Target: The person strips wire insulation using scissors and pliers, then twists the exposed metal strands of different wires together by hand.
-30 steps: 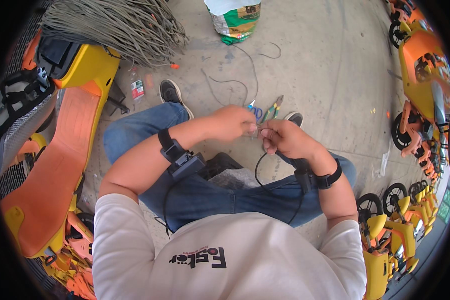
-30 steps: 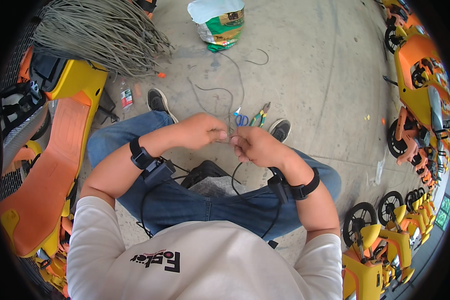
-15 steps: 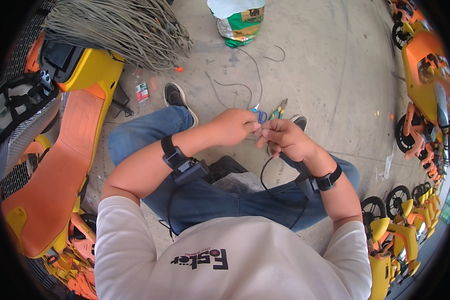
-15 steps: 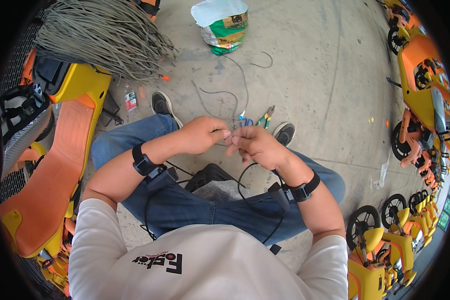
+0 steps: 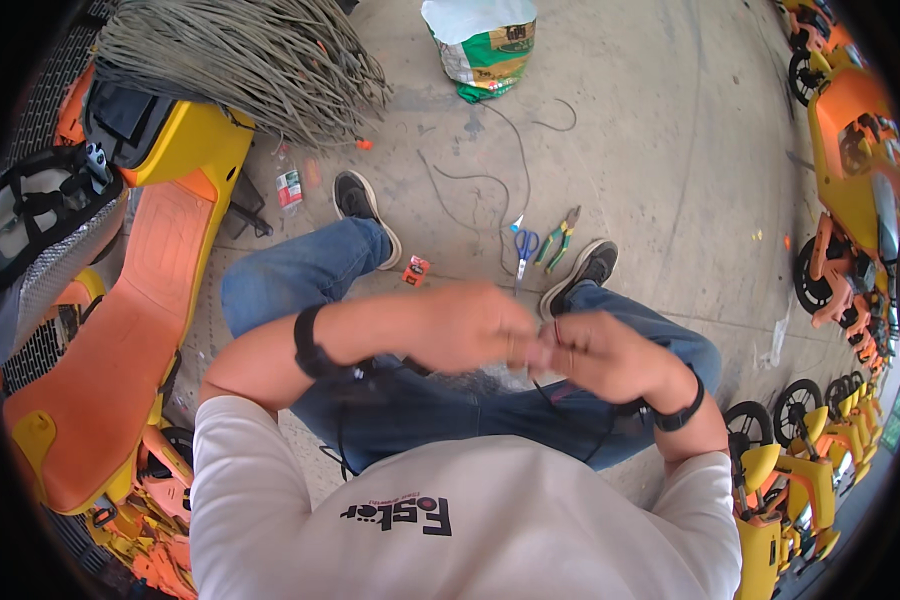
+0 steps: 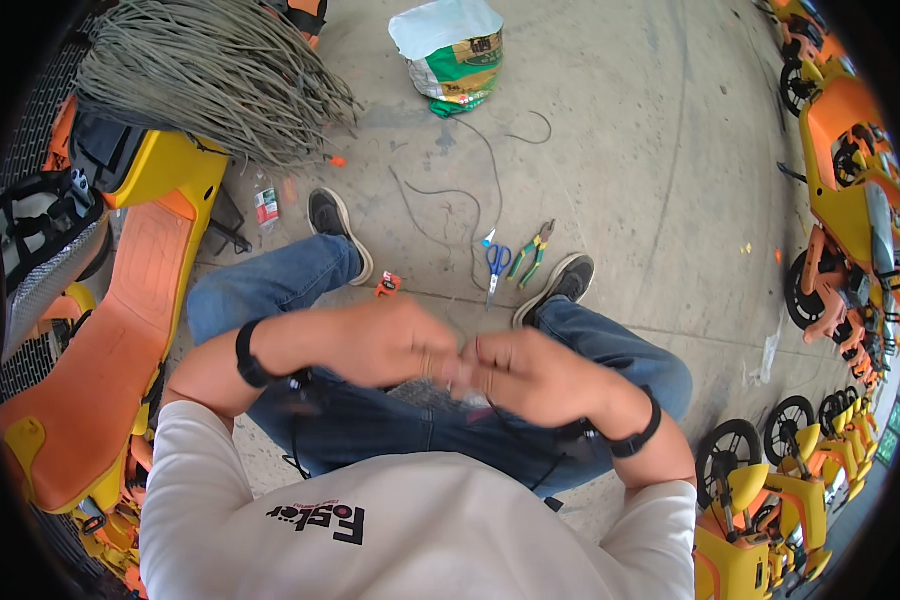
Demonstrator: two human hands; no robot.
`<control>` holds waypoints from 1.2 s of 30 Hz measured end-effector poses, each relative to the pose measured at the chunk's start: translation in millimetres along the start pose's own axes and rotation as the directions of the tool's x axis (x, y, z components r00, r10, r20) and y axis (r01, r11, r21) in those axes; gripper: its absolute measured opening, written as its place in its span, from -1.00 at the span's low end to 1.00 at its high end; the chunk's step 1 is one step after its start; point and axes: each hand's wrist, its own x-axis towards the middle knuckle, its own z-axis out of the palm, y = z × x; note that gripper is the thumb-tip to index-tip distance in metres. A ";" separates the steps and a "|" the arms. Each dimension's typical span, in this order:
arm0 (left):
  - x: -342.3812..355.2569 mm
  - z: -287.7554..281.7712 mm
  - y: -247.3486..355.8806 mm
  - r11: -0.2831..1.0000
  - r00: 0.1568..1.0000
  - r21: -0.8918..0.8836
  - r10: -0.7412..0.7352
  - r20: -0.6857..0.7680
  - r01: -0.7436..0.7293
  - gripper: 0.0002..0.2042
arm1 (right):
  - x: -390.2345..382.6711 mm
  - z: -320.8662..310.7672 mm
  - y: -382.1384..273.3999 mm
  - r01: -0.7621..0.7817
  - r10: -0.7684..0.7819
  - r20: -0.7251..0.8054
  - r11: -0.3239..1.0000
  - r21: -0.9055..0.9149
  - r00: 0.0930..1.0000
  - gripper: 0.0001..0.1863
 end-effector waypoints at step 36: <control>-7.7 -36.6 -42.1 0.990 0.996 0.112 -0.086 -0.019 0.088 -0.74 | -94.3 -43.6 36.6 -0.022 0.027 -0.327 1.000 0.018 0.945 -0.80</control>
